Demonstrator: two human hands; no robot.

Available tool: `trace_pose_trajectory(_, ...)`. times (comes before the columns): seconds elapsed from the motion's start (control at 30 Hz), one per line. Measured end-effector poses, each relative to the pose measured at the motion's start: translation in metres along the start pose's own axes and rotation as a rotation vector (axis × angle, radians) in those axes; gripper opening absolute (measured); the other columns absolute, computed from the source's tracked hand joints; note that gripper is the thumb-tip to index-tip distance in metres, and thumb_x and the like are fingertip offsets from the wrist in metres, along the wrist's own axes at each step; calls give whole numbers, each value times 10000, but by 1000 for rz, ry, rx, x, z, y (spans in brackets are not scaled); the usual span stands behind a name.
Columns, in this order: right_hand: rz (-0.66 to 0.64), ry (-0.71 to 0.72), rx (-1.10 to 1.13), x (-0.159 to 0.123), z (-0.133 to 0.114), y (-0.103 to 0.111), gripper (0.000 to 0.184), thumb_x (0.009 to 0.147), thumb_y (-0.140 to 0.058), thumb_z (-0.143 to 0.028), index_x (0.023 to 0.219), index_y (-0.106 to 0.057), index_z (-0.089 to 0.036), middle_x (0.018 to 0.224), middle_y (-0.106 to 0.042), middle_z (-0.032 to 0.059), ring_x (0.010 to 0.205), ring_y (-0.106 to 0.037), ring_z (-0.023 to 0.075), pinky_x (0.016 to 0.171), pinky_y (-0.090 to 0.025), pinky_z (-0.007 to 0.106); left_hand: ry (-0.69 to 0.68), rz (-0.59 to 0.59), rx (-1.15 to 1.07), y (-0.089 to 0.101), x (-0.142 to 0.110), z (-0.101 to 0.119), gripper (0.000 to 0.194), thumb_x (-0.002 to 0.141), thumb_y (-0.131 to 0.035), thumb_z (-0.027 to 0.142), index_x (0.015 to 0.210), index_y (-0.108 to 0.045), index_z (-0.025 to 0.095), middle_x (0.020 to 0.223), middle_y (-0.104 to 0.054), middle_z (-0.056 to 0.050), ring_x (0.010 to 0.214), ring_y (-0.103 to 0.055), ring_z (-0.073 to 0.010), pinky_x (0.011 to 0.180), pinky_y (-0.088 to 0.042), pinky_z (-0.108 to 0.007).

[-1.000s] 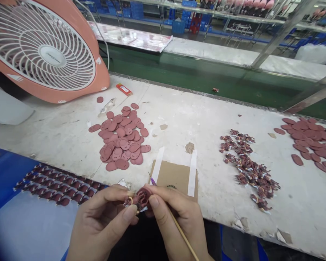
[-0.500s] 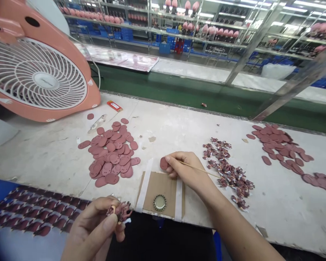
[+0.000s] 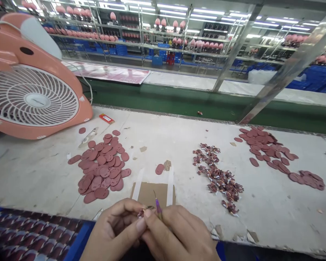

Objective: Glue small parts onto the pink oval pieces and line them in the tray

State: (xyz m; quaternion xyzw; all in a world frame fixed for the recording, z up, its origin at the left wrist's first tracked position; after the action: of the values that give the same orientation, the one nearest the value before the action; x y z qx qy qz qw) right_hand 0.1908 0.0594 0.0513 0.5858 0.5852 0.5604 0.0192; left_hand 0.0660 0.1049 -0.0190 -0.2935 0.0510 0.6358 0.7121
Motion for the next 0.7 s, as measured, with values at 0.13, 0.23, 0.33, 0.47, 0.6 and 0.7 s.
trace_pose_trajectory(0.13,3,9,-118,-2,12,2,459,962,-573,-55,1403,-509,-169,980,-713,85,866,-695,191,765,-609,273,-37,-155,218,-14,17,7,280,709,-816,422,847,-756,186,683,-761,-43,662,-695,-177,684,-567,-284)
trace_pose_trajectory(0.23,62,-54,-204,-1,35,12,305,974,-552,-80,1267,-594,-155,927,-709,74,815,-696,191,721,-600,277,-332,-203,810,-26,41,39,248,883,-614,396,999,-741,218,971,-781,-74,893,-705,-231,792,-544,-338)
trace_pose_trajectory(0.33,78,-187,-266,-6,66,15,204,990,-515,-160,1126,-666,-149,923,-713,81,790,-707,216,691,-607,320,-520,-148,1287,-37,71,62,230,888,-591,388,1021,-736,270,1098,-732,-58,1039,-648,-290,816,-486,-395)
trace_pose_trajectory(0.47,64,-293,-288,-21,94,7,224,986,-483,-200,1065,-690,-168,942,-729,71,797,-715,216,703,-616,325,-502,-179,1424,-48,105,66,171,776,-719,366,901,-733,250,1044,-712,-68,1061,-635,-328,780,-467,-398)
trace_pose_trajectory(0.6,54,-350,-272,-33,104,0,261,1001,-446,-206,1084,-689,-165,980,-723,88,840,-709,224,776,-611,355,-439,-247,1477,-55,123,59,252,719,-782,375,910,-705,230,1061,-699,-51,1006,-639,-276,773,-488,-392)
trace_pose_trajectory(0.7,41,-378,-245,-37,109,-2,256,1006,-454,-222,1095,-689,-169,994,-717,90,864,-703,228,776,-604,355,-388,-296,1492,-53,129,55,249,791,-738,395,917,-685,187,1004,-705,-45,911,-644,-222,785,-509,-399)
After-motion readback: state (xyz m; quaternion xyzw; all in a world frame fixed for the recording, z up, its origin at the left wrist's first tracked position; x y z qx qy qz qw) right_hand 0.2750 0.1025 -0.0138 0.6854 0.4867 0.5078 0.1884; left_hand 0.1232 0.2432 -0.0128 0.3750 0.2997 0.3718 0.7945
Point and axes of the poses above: each hand's wrist, its own x-axis towards the middle knuckle, its own y-axis out of the back of the hand, z = x × y, the point moved 8 cm from there along x, towards the middle knuckle
